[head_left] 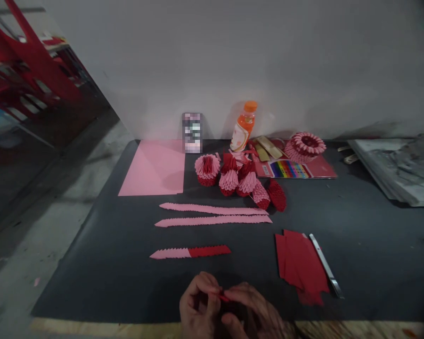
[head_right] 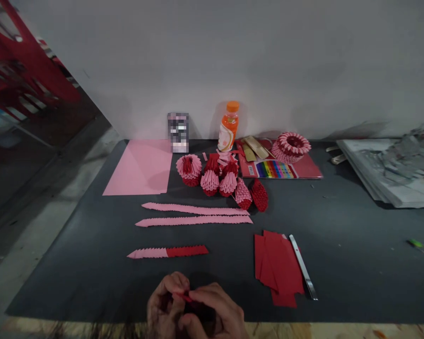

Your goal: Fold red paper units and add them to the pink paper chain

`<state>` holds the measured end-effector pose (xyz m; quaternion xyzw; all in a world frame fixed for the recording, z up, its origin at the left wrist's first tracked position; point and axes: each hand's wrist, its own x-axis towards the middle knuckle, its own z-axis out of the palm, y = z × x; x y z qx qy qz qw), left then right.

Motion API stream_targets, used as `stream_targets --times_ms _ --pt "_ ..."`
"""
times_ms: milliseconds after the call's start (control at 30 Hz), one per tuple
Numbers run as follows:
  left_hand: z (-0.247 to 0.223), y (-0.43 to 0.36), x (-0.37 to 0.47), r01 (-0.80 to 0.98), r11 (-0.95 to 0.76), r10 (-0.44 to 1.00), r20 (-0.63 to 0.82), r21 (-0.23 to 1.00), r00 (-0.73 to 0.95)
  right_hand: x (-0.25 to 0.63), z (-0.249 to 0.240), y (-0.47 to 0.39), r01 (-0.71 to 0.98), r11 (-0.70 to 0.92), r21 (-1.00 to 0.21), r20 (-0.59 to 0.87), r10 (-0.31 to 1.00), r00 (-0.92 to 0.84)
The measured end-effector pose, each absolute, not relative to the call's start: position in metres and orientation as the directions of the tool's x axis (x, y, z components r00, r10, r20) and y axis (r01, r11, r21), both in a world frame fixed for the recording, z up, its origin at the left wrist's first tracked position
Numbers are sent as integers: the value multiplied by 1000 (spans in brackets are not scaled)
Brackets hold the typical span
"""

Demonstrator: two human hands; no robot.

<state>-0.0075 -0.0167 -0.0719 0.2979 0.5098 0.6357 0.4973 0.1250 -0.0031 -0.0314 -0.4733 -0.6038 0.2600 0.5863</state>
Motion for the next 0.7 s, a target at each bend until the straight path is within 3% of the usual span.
stream_targets --times_ms 333,567,700 --pt "-76 -20 9 -373 15 911 -166 928 -377 130 -25 9 249 422 -872 470 864 179" --pt "-68 -14 3 -258 -43 929 -56 965 -365 139 -17 13 296 294 -909 348 926 148" --pt "-43 -11 -2 -91 93 920 -121 991 -372 142 -21 13 313 221 -924 277 949 149"
